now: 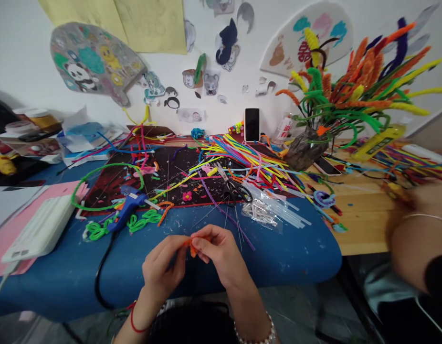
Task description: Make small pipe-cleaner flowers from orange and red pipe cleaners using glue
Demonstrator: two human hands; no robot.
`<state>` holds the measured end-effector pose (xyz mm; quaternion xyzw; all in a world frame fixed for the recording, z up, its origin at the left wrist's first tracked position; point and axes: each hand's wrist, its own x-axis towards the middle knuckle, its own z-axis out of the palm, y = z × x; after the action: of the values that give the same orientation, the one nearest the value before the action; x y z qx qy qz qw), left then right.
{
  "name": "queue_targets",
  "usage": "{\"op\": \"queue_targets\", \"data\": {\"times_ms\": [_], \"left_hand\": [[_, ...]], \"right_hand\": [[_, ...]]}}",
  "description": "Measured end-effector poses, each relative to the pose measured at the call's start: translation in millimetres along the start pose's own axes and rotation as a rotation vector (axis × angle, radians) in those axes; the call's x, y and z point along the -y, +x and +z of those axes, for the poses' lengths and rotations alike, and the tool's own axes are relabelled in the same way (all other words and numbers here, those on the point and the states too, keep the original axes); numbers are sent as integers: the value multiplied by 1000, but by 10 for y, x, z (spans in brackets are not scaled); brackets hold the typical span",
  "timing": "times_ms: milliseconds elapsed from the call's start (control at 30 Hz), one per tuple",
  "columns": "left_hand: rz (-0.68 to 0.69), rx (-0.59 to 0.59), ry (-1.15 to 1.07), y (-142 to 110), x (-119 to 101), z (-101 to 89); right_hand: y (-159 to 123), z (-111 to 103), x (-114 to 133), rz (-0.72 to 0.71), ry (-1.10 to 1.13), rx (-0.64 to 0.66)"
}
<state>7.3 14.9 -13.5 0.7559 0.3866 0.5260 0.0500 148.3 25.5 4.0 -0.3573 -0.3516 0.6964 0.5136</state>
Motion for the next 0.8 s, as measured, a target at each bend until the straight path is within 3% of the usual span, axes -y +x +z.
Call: {"op": "queue_targets", "data": {"times_ms": [100,233,367,533,667,800], "left_hand": [[-136,-70,-82,-33,-51,55],[-396,-136,-222,-61,-111,93],[-589,-77,-426,-26,-146,41],[-787,-47,-630,64,-141,-35],[-862,-39,-679,92,-140,-11],[-807,-31,-521,52,-143,67]], "right_hand": [[1,59,-51,-9,77,-29],[-22,98,-98,-77,-1,-113],[-51,84,-100,-106,-108,-181],[-53,38,-82,-92,-231,-157],[-50,28,-25,-115,-316,-154],[-53,47,15,-109,-374,-186]]}}
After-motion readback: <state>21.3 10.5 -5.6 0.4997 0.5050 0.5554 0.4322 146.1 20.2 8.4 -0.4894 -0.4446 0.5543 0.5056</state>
